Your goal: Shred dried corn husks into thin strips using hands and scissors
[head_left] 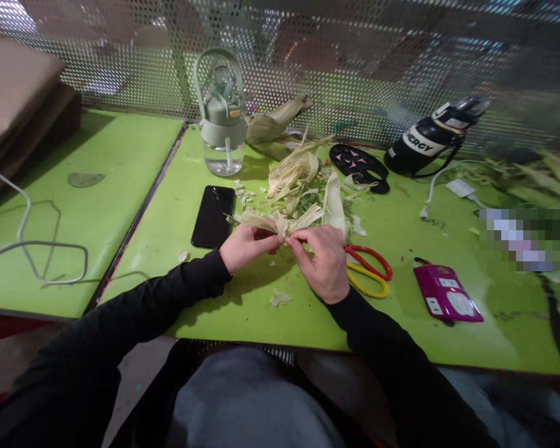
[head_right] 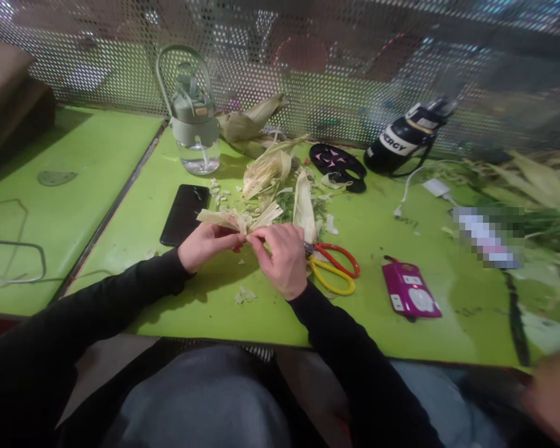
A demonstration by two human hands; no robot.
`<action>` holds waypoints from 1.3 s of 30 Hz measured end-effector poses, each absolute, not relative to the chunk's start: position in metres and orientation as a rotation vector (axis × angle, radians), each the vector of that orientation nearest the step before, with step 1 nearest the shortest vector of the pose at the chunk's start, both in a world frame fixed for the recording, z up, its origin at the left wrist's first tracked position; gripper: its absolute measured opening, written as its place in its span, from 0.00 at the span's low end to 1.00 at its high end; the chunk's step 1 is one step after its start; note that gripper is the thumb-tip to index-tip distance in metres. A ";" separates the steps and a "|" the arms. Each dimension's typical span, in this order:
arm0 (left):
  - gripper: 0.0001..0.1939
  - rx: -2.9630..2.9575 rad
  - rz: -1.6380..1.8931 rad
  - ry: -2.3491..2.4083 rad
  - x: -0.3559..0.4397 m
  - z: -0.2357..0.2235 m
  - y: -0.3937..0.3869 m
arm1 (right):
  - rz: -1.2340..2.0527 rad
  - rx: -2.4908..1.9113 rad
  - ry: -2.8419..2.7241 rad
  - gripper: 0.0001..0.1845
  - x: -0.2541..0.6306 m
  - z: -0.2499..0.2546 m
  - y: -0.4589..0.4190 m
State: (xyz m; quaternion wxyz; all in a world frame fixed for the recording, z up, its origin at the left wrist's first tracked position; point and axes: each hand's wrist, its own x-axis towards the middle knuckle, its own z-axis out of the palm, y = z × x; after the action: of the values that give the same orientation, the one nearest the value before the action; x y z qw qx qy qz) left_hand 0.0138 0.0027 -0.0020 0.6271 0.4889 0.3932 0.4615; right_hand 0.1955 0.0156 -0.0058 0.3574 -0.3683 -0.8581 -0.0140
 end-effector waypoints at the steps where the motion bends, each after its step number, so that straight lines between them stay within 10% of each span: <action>1: 0.06 1.135 1.076 0.895 0.014 -0.002 0.003 | 0.060 -0.977 -2.202 0.08 0.195 -0.005 0.014; 8: 0.06 1.190 1.068 0.920 0.013 0.001 0.004 | 0.526 -1.081 -1.953 0.08 0.194 -0.008 0.013; 39: 0.11 1.477 0.900 0.981 0.010 -0.002 0.000 | 0.556 -1.029 -2.005 0.08 0.194 -0.006 0.012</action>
State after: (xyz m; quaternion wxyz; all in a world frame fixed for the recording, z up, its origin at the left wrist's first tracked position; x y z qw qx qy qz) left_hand 0.0105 0.0004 -0.0020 0.5453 0.6228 0.4134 0.3793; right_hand 0.1944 0.0124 -0.0061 0.3985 -0.4067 -0.7922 0.2197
